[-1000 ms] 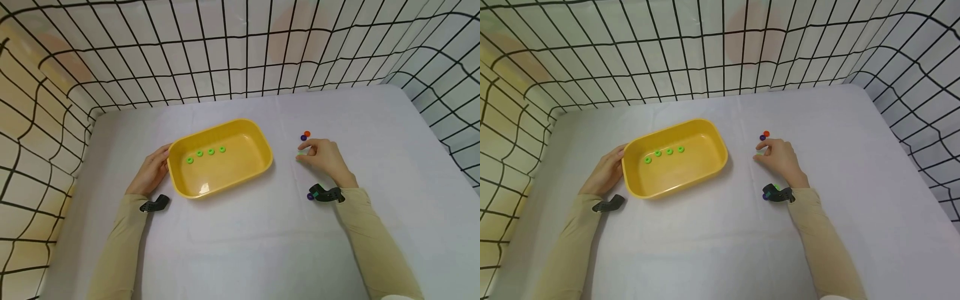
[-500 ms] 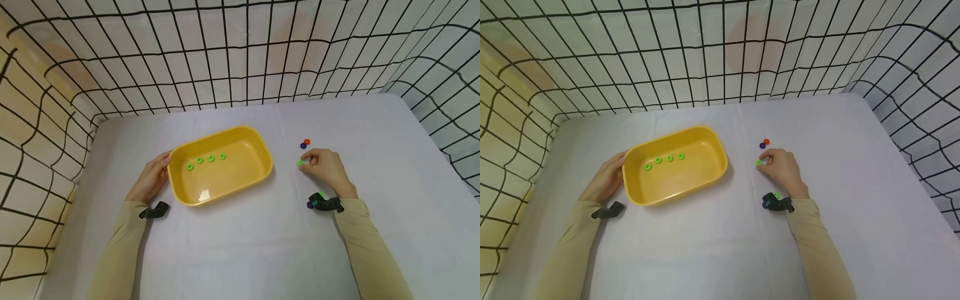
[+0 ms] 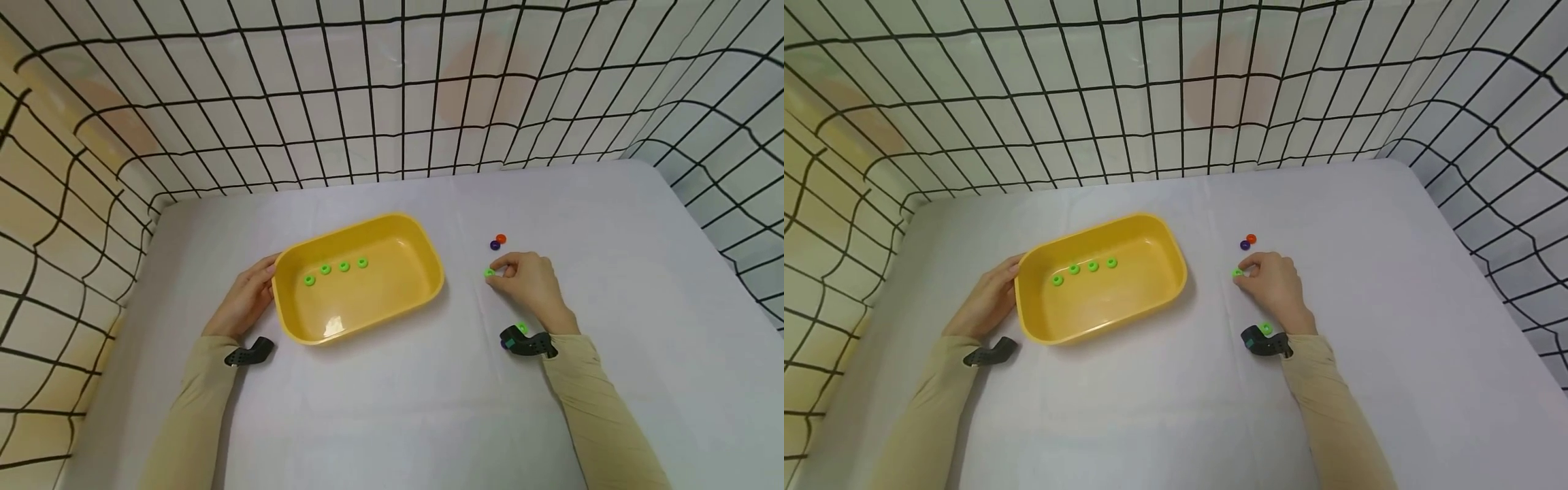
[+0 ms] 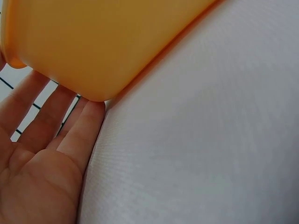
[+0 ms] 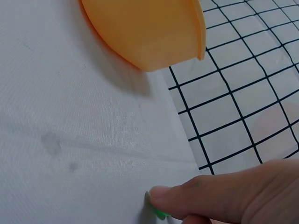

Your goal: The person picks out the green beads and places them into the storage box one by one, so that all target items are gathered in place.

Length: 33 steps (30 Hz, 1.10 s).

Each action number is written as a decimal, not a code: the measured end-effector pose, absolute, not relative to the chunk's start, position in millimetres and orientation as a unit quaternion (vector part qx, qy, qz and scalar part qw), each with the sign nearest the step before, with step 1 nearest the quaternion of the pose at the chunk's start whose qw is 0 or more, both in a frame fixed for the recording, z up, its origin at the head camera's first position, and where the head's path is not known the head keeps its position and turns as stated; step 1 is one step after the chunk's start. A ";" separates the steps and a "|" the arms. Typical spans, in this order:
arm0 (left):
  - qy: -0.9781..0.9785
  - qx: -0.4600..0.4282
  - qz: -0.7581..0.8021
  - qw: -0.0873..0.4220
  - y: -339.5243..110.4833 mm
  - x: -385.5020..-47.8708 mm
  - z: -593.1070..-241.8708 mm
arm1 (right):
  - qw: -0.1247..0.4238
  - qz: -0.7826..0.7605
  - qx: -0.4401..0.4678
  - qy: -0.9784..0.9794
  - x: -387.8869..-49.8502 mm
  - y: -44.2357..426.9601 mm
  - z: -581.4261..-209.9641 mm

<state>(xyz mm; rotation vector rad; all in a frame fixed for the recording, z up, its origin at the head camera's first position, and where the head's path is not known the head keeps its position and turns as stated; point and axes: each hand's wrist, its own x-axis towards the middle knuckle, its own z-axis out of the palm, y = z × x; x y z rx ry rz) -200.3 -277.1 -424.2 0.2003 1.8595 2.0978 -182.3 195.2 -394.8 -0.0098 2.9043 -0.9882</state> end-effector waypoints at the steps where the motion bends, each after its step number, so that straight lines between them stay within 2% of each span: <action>1: 0.654 0.068 0.735 0.166 -276.2 -200.5 -424.3 | 0.034 -0.322 -0.003 0.946 -181.4 195.6 -395.3; 15: 0.659 0.066 0.731 0.164 -276.5 -198.9 -426.4 | 0.032 -0.319 0.010 0.947 -177.7 192.5 -395.2; 33: 0.652 0.062 0.738 0.163 -275.5 -200.8 -427.5 | 0.003 -0.313 0.017 0.950 -178.4 191.3 -397.8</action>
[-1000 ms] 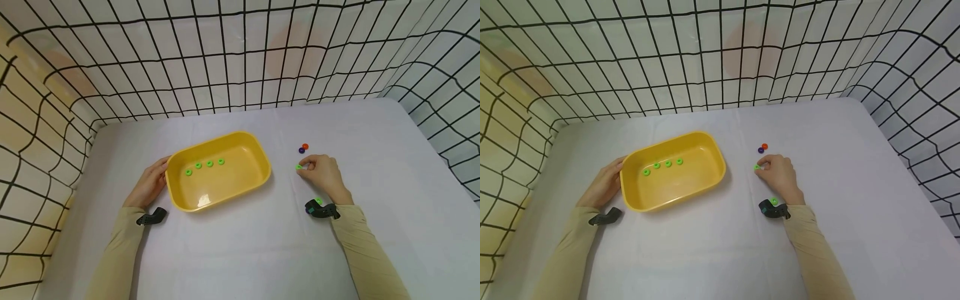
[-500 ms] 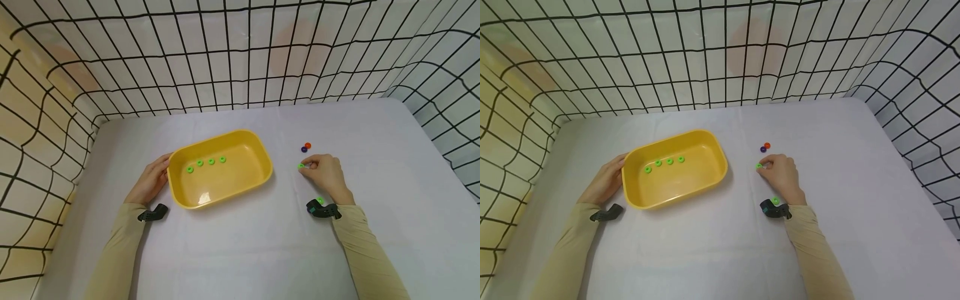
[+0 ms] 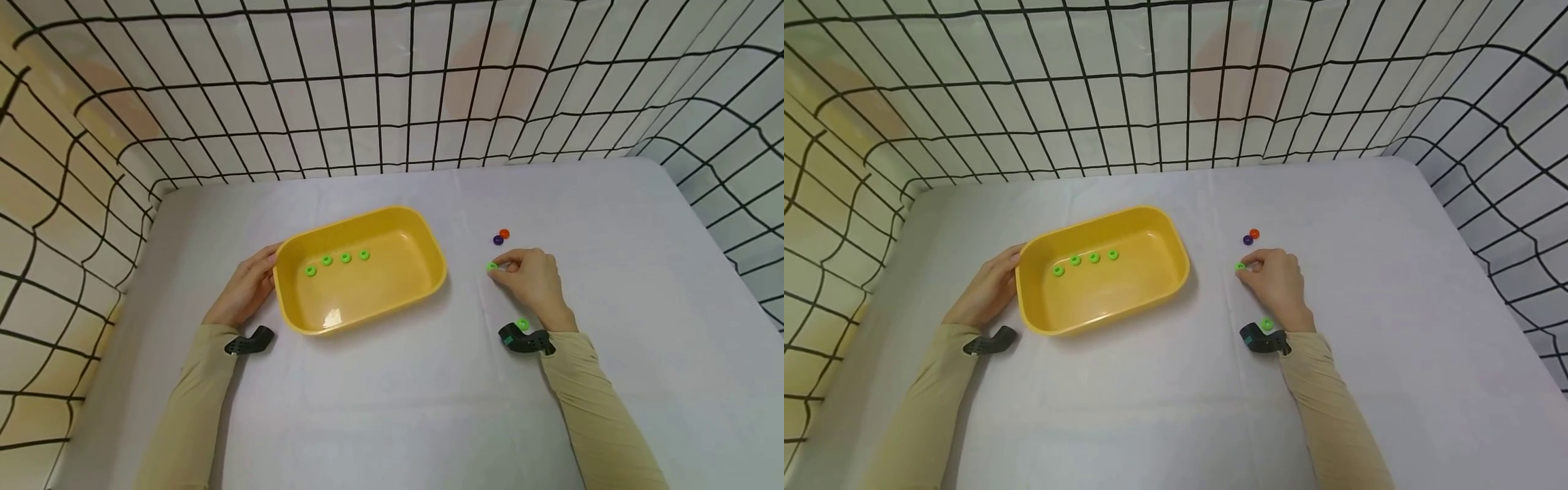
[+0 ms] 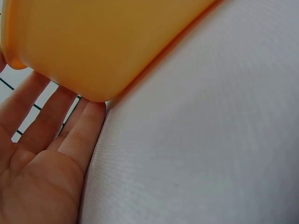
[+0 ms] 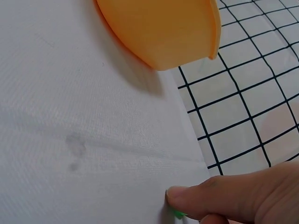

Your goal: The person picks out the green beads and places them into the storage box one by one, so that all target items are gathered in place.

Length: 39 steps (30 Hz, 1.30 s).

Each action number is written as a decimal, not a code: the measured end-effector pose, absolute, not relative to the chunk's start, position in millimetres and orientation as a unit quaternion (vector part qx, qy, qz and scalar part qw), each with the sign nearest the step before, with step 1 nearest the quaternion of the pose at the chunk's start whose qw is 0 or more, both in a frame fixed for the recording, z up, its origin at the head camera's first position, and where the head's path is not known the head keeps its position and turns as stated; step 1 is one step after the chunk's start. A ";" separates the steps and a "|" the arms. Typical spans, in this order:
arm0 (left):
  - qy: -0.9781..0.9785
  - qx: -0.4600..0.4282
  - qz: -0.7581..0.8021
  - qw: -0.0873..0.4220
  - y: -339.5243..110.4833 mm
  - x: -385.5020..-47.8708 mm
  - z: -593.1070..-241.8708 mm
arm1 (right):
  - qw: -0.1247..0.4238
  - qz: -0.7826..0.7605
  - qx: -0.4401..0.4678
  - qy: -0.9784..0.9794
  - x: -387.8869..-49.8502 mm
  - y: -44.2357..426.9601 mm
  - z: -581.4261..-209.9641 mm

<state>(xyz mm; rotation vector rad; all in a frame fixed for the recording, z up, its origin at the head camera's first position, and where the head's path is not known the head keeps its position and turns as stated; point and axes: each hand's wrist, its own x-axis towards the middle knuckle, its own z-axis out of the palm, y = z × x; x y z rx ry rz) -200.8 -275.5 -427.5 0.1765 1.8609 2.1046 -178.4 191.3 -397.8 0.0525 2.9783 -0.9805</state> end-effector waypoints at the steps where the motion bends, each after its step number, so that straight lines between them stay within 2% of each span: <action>1: 0.651 0.063 0.739 0.163 -275.3 -201.2 -427.3 | 0.002 -0.311 0.017 0.950 -178.4 191.4 -397.8; 14: 0.643 0.067 0.747 0.158 -274.1 -201.0 -427.2 | -0.007 -0.284 0.026 0.958 -187.8 179.0 -370.5; 24: 0.652 0.061 0.739 0.161 -275.2 -200.8 -426.8 | 0.077 -0.259 0.021 0.963 -184.9 185.8 -379.3; 39: 0.662 0.061 0.730 0.161 -275.9 -200.7 -427.3 | 0.024 -0.264 0.009 0.964 -183.1 183.3 -370.4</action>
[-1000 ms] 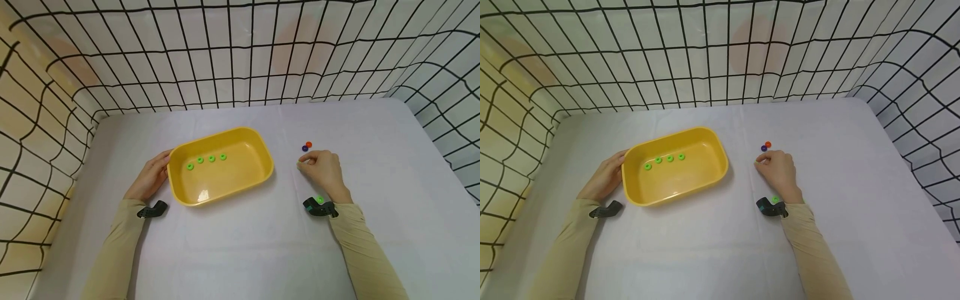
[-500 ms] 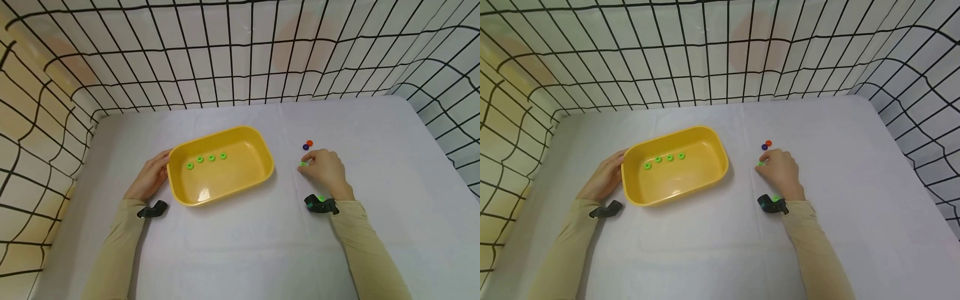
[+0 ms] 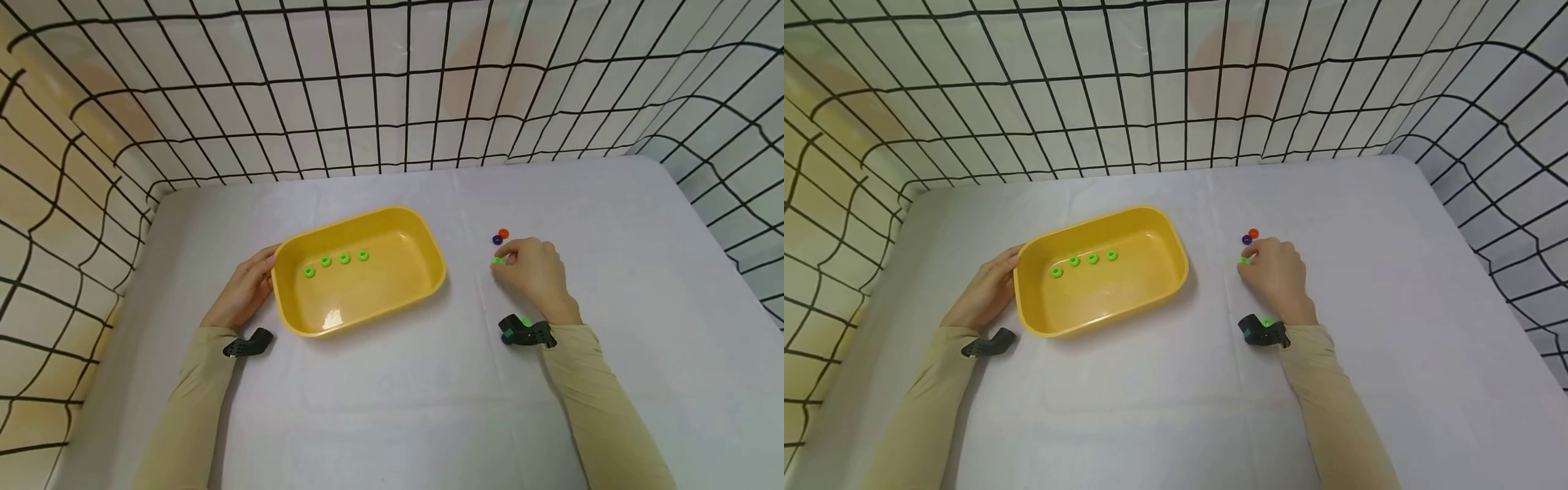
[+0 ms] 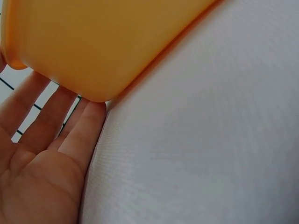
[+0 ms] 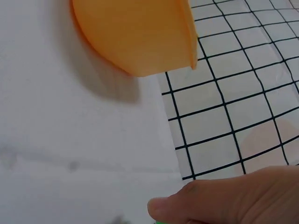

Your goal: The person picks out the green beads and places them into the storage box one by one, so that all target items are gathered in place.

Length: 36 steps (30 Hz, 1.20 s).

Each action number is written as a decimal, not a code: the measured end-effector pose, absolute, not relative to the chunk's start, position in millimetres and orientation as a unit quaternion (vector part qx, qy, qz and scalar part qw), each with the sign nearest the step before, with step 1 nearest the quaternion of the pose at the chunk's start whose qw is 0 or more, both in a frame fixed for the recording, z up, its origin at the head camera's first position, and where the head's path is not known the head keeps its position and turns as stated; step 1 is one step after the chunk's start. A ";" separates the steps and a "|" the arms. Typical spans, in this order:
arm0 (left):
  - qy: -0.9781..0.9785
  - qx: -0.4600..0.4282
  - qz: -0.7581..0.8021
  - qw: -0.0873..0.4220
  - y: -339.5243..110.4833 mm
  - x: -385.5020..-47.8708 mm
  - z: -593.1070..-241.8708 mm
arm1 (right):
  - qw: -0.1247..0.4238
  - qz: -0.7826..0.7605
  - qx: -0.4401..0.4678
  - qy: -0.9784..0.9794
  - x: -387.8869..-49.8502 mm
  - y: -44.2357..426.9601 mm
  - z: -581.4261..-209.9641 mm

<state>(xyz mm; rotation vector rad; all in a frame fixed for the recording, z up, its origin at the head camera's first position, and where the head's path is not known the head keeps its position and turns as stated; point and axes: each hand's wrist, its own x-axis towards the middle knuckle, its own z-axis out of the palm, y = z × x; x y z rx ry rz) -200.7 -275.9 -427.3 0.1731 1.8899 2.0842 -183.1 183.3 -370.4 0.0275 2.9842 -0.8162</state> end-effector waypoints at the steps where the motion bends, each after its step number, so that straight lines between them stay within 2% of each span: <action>1: 0.663 0.059 0.729 0.160 -277.0 -200.5 -427.0 | 0.020 -0.262 0.006 0.965 -185.3 180.5 -367.4; 9: 0.650 0.058 0.740 0.159 -281.3 -197.6 -428.9 | -0.006 -0.243 -0.045 0.969 -203.2 136.6 -334.0; 15: 0.644 0.062 0.747 0.155 -279.4 -198.7 -431.3 | 0.007 -0.221 -0.078 0.972 -217.8 85.6 -313.5; 23: 0.641 0.061 0.749 0.153 -277.0 -198.9 -433.3 | 0.103 -0.179 -0.118 0.971 -238.8 23.4 -336.7; 36: 0.650 0.047 0.742 0.155 -272.7 -203.2 -429.7 | 0.130 -0.165 -0.125 0.970 -256.4 11.5 -353.9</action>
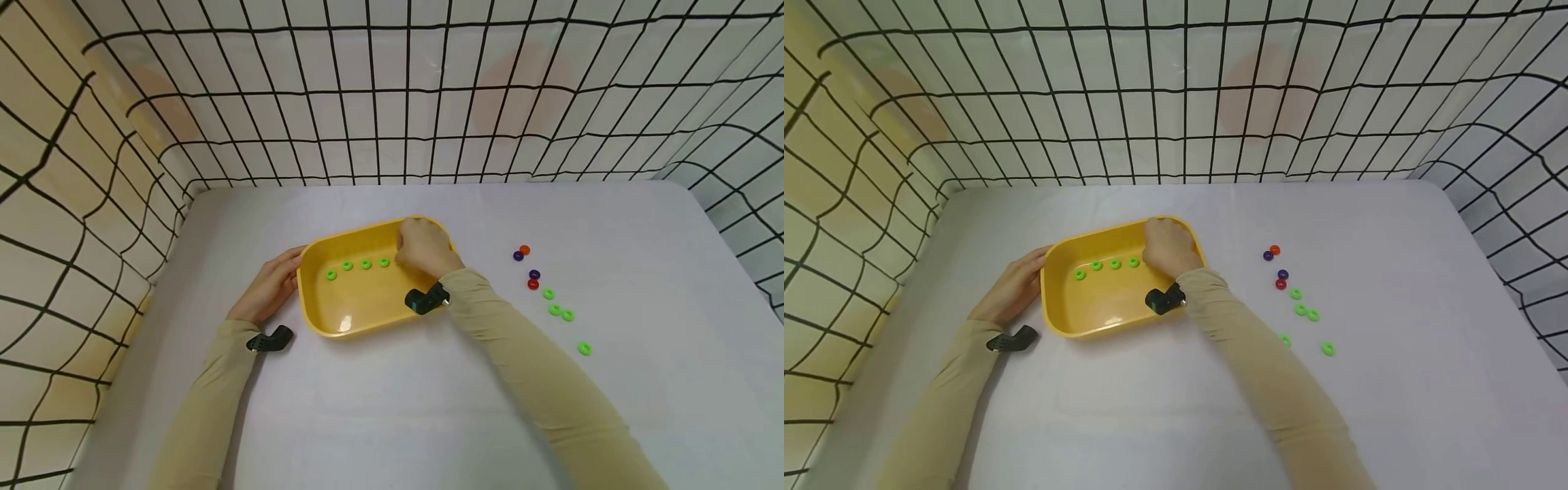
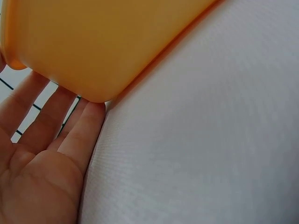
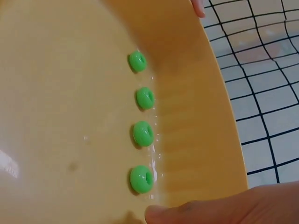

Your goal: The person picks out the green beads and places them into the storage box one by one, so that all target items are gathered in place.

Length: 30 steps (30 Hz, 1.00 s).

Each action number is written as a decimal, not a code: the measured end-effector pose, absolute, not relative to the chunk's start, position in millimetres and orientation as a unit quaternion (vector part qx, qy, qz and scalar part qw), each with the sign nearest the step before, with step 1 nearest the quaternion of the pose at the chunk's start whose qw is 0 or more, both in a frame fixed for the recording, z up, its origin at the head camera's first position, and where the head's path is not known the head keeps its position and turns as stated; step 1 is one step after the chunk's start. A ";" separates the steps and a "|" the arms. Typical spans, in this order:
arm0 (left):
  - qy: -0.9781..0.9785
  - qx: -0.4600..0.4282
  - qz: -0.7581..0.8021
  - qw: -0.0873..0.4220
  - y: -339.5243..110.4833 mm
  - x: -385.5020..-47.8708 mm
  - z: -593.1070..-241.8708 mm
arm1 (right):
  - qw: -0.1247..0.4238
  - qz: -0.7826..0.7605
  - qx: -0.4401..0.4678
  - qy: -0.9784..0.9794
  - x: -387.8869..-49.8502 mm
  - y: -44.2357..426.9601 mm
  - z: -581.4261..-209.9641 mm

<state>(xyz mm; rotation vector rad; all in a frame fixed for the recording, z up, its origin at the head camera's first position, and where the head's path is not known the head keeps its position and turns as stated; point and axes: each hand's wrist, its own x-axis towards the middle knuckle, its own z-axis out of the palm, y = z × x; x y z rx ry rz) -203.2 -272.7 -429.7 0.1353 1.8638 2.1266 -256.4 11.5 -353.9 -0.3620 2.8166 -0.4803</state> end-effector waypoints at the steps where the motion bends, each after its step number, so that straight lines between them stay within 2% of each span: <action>1: 0.651 0.048 0.741 0.156 -271.8 -203.7 -430.2 | 0.130 -0.166 -0.119 0.970 -257.3 12.7 -354.9; 14: 0.649 0.070 0.743 0.149 -272.3 -203.3 -431.4 | 0.127 -0.159 -0.088 0.975 -265.9 10.1 -363.9; 30: 0.655 0.053 0.737 0.156 -271.9 -203.8 -430.9 | 0.131 -0.175 -0.075 0.973 -265.0 14.5 -361.0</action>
